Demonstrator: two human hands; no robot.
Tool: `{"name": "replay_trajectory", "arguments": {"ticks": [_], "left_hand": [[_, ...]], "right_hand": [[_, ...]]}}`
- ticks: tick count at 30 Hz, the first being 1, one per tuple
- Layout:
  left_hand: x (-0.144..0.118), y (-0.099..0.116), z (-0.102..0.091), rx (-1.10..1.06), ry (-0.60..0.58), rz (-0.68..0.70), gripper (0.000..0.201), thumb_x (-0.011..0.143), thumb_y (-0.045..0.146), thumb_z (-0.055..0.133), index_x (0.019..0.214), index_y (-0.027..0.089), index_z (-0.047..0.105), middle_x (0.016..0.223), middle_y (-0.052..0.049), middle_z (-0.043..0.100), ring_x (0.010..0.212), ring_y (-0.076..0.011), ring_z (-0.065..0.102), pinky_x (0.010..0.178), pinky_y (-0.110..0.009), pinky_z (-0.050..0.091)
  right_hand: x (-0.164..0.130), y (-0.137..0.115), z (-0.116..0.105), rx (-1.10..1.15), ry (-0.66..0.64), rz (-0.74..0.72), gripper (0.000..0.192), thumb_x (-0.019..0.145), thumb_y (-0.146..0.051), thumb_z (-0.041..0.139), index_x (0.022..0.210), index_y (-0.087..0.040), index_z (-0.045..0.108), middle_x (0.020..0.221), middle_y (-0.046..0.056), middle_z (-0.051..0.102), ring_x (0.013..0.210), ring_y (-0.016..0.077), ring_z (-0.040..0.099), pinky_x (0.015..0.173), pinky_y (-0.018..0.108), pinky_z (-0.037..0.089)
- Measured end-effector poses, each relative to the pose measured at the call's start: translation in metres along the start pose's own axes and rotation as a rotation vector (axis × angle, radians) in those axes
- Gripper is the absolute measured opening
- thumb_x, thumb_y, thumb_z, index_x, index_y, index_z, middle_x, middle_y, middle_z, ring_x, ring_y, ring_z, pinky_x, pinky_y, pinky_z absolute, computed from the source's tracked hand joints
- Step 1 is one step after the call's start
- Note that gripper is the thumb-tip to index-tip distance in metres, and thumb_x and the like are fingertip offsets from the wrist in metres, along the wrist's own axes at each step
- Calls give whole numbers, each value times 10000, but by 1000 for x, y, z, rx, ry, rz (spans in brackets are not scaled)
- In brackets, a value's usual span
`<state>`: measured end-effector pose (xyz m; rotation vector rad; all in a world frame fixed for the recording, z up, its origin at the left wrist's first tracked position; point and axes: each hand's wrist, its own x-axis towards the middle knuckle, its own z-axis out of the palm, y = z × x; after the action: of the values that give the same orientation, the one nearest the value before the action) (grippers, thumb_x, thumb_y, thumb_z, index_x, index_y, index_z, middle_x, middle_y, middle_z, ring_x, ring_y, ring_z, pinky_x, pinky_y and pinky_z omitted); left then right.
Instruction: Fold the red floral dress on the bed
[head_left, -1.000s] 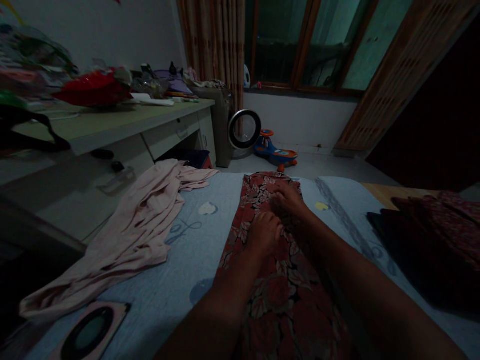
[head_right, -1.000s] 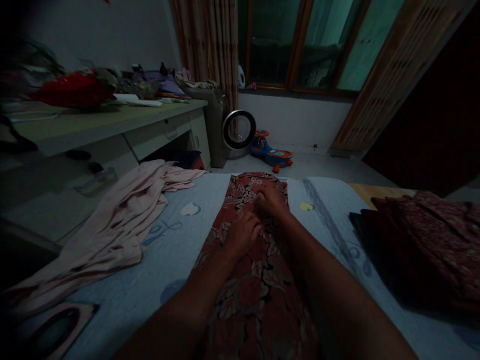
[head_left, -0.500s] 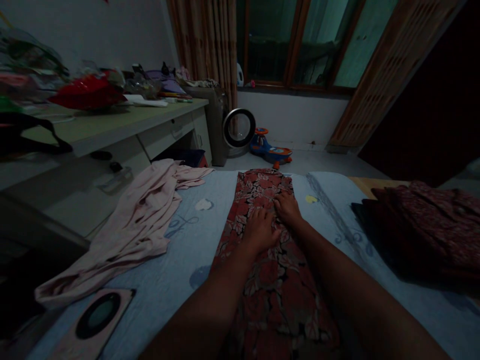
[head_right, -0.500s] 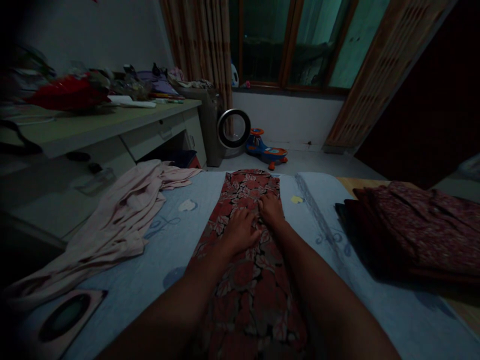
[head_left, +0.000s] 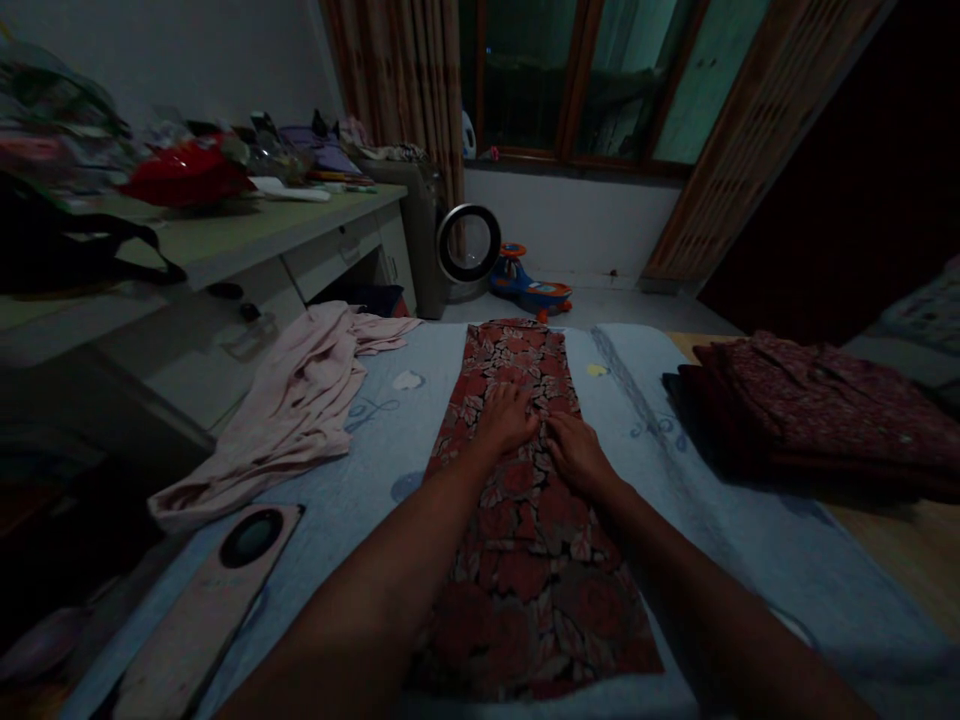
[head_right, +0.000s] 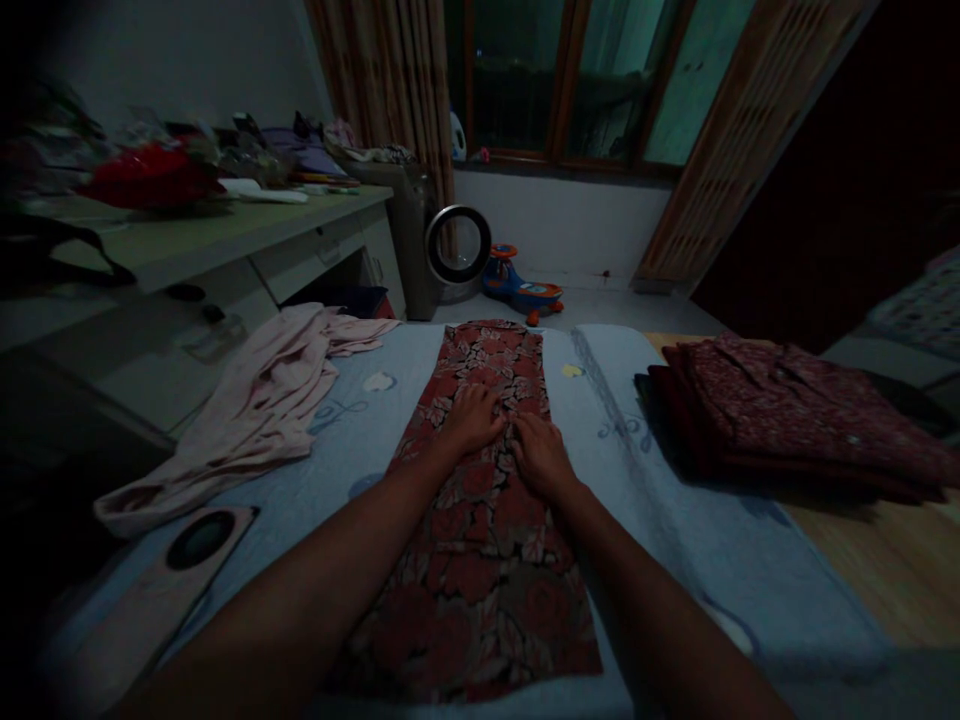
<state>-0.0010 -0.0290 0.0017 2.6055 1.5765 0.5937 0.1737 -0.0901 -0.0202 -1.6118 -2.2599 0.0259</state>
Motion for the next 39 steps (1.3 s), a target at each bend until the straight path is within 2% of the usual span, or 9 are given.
{"name": "replay_trajectory", "arguments": {"ticks": [6,11,14,17,23,26,29,35,39], "left_hand": [[-2,4,-4,22,-4,0,335,924,338,535,1198,161,611,1258,-126,592,1225,-279,475,1104,-406,318],[-5,12,-16,66,22,35,332,939,262,498,1237,155,597,1340,-149,561,1262,-291,458,1112,-444,299],[-16,22,-29,106,-1,74,309,957,217,455,1218,159,609,1336,-156,566,1260,-300,463,1101,-467,305],[-41,32,-43,116,-68,119,296,965,207,429,1177,160,631,1248,-153,607,1195,-296,514,1040,-450,372],[-121,34,-62,66,-184,221,283,948,239,506,1198,178,623,1172,-114,660,1110,-268,587,996,-409,440],[-152,32,-61,14,-168,233,321,957,311,539,1243,180,597,1306,-101,622,1234,-260,540,1076,-405,408],[-167,32,-51,20,-118,196,398,983,335,507,1351,185,538,1464,-95,527,1379,-268,435,1174,-446,311],[-173,32,-37,43,-78,169,431,998,345,483,1403,200,509,1533,-91,465,1435,-267,382,1205,-460,263],[-173,31,-39,28,-60,181,421,999,333,479,1393,192,519,1520,-103,477,1427,-268,395,1194,-463,284]], "right_hand": [[-52,-24,-19,-59,-64,3,448,963,-275,465,1394,-180,541,1498,147,502,1399,286,426,1143,500,313],[-76,-37,-36,-47,-161,62,459,944,-258,477,1395,-203,539,1541,145,450,1419,293,405,1118,536,335],[-86,-47,-40,-33,-135,53,477,948,-268,467,1417,-202,516,1567,132,415,1449,285,364,1145,538,303],[-95,-58,-35,-23,-102,28,501,956,-275,456,1452,-212,485,1575,117,405,1458,268,353,1175,528,268],[-104,-65,-21,-28,-69,5,472,985,-287,425,1441,-193,503,1547,122,448,1439,268,381,1175,529,268],[-105,-68,-23,-50,-39,1,459,984,-264,425,1427,-186,518,1535,129,465,1427,278,396,1165,542,268],[-109,-75,-28,-76,-34,4,456,997,-238,385,1433,-196,511,1549,121,446,1432,282,390,1161,568,250],[-131,-88,-33,-83,-148,-45,532,977,-128,325,1481,-229,464,1569,60,425,1453,237,367,1183,510,232],[-146,-91,-32,-105,-149,-33,537,970,-197,405,1506,-206,435,1585,62,394,1466,277,341,1192,530,212]]}}
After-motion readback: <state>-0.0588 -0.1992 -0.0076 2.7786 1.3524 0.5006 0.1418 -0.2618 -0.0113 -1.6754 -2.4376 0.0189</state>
